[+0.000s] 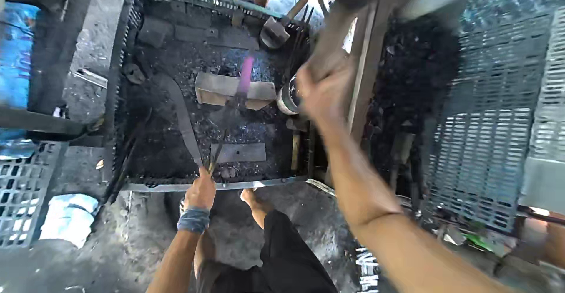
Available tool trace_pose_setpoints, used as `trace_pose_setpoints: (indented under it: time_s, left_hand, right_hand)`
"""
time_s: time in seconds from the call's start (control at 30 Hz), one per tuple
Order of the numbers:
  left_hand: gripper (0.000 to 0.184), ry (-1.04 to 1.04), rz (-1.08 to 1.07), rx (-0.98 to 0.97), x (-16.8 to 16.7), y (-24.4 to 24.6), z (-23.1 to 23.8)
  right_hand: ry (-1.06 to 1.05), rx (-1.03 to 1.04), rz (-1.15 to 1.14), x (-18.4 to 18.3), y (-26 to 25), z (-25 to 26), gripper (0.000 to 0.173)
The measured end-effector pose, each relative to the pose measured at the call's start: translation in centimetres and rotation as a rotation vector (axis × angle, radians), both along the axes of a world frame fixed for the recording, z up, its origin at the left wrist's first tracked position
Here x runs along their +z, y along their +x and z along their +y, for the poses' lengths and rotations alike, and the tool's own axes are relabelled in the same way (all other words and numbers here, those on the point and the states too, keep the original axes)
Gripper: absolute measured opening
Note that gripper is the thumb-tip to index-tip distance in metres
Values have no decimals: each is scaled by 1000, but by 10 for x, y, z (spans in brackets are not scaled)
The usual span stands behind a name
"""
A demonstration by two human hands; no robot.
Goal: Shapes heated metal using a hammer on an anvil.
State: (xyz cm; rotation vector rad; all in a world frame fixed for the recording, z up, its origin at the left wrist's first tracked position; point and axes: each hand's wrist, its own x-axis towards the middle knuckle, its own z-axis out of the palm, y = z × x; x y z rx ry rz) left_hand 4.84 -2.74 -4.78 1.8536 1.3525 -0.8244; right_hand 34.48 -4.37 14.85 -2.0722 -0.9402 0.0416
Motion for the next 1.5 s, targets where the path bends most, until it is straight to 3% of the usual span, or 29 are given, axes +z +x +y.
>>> trace_pose_setpoints:
  time_s: [0.07,0.1,0.13,0.23,0.4,0.47,0.53,0.6,0.63,0.73,0.77,0.8,0.83,0.93,1.03,1.1,1.2,1.27,1.33,1.43,1.47,1.5]
  left_hand:
    - [56,-1,-7,7,2,-1,-1]
    - [55,-3,-13,2,10,-2,-2]
    - [56,-2,-18,-5,22,0,1]
    - [60,-11,-28,-12,51,6,9]
    - [57,30,-59,-4,18,-1,4]
    - [59,25,-62,-1,10,-1,1]
    - [61,14,-51,8,8,2,-1]
    - [60,4,-25,11,3,5,-4]
    - [60,2,-19,16,-1,7,-4]
    - [57,5,-26,35,-8,7,-8]
    - [56,-3,-23,32,0,7,-9]
    - [55,-5,-11,20,13,8,-8]
    - [55,7,-4,10,29,12,-1]
    - [59,4,-36,-12,54,13,2]
    - [58,39,-61,1,29,11,0]
    - [58,39,-66,17,12,8,-5]
    - [61,27,-55,33,7,11,-8]
    - [61,20,-48,36,5,13,-10]
    - [59,22,-33,41,-2,15,-11]
    - [55,24,-13,49,-7,17,-12]
    - [55,17,-16,46,-2,16,-13]
    - [55,13,-19,40,5,15,-12]
  right_hand:
    - [-304,-50,432,-113,-19,-22,39]
    - [-419,-76,634,-145,-19,-28,39]
    - [-508,-108,786,-149,-16,-28,42]
    - [-488,-130,805,-63,-1,-19,43]
    - [-321,28,377,116,-1,-61,36]
    - [-187,70,142,155,7,-58,34]
    - [8,100,-76,156,22,-35,30]
    - [141,59,-169,109,24,-11,31]
    - [116,28,-136,68,15,-6,34]
    - [-299,-98,388,-98,-26,-23,41]
    - [-381,-109,591,-142,-29,-29,39]
    - [-451,-111,770,-157,-28,-33,38]
    - [-482,-102,888,-143,-25,-28,38]
    - [-437,-21,895,-30,-24,-50,32]
    - [-413,46,585,85,-23,-73,37]
    - [-351,48,317,141,-18,-77,39]
    - [-59,112,-46,171,7,-53,34]
    - [157,119,-168,138,14,-24,29]
    - [99,38,-83,60,-3,-15,34]
    - [-336,-94,463,-109,-33,-33,38]
    - [-380,-87,627,-148,-33,-38,38]
    - [-414,-84,753,-156,-31,-39,38]
